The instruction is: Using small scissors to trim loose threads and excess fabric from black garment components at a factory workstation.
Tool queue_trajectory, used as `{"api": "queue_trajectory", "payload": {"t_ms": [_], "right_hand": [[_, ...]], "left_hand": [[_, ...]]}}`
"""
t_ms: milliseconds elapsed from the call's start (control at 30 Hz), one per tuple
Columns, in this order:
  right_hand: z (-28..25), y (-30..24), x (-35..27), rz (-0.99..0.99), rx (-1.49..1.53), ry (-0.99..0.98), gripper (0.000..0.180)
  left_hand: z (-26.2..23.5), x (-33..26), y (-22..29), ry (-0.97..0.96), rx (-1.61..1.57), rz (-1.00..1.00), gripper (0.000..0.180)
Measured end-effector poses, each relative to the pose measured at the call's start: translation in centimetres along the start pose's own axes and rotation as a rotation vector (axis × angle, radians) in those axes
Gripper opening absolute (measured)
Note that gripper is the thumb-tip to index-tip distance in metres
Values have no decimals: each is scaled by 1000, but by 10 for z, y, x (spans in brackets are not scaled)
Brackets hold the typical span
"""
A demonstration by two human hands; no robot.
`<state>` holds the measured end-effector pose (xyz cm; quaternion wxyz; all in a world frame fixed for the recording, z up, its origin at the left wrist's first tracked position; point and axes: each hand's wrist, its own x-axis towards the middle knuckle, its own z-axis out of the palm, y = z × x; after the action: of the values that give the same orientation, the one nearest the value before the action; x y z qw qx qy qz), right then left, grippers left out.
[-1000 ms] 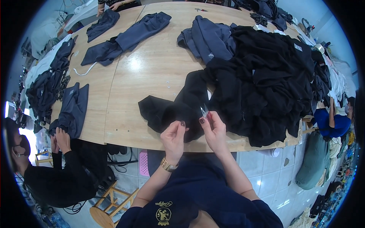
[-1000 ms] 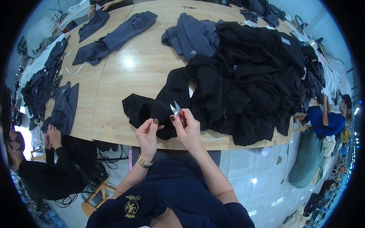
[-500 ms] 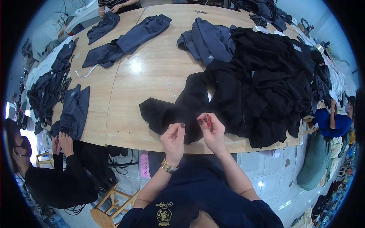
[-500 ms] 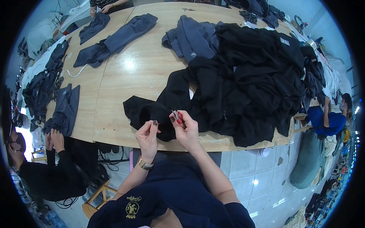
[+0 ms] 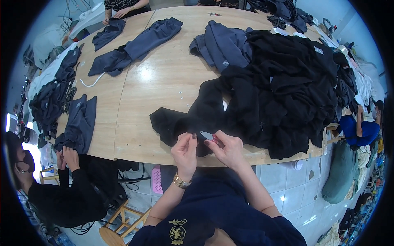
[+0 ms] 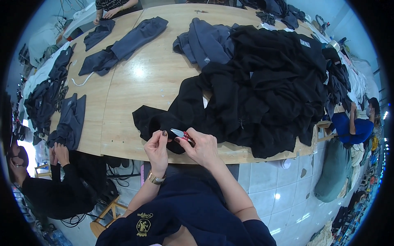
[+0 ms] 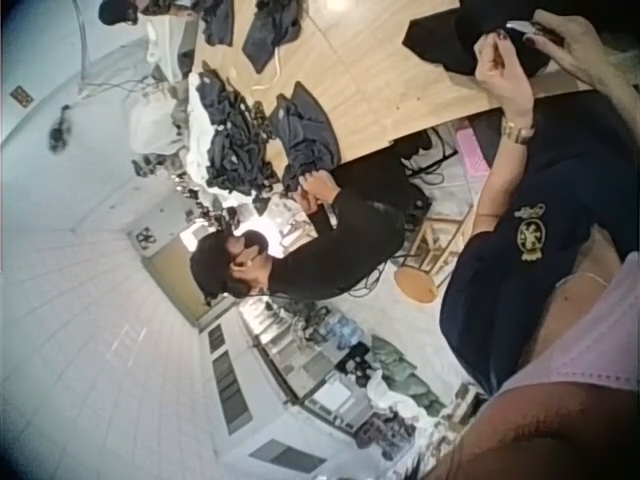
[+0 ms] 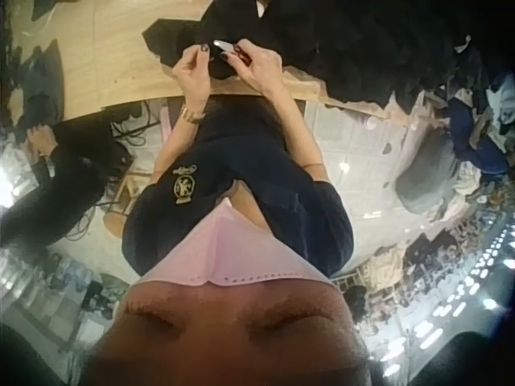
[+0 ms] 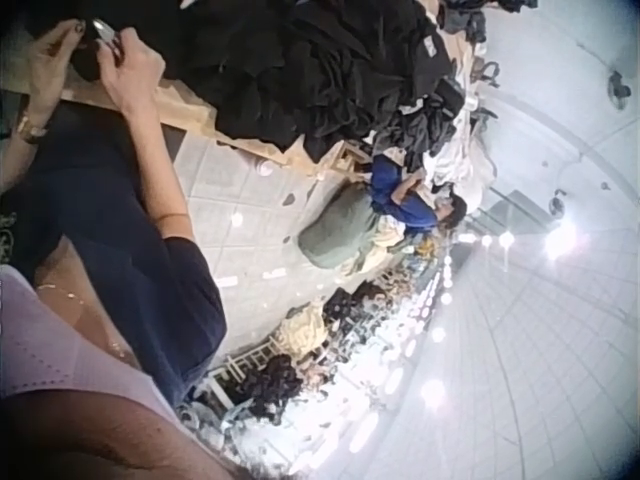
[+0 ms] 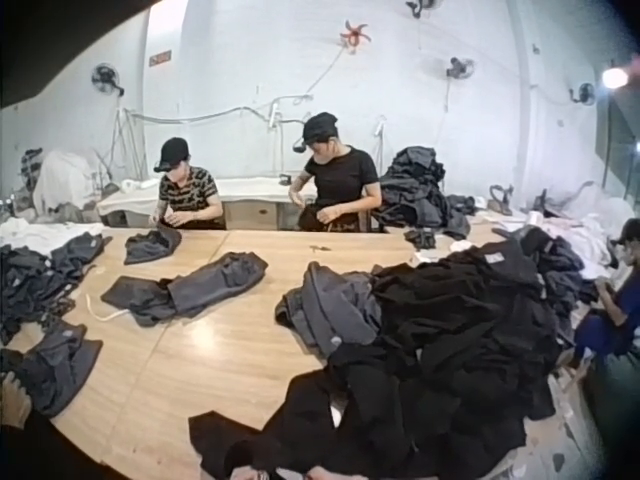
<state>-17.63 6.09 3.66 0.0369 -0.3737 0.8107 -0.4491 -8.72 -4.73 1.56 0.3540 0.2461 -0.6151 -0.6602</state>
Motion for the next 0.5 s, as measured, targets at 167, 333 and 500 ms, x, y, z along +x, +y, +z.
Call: {"api": "queue_trajectory", "payload": {"t_ms": [167, 333, 500], "right_hand": [[-1, -1, 2, -57, -77, -5, 33], [-1, -4, 6, -66, -86, -24, 33], [3, 1, 9, -81, -48, 1, 30]], "left_hand": [[1, -1, 1, 7, -14, 18, 13], [1, -2, 1, -12, 45, 77, 12], [1, 1, 3, -5, -20, -9, 12]]}}
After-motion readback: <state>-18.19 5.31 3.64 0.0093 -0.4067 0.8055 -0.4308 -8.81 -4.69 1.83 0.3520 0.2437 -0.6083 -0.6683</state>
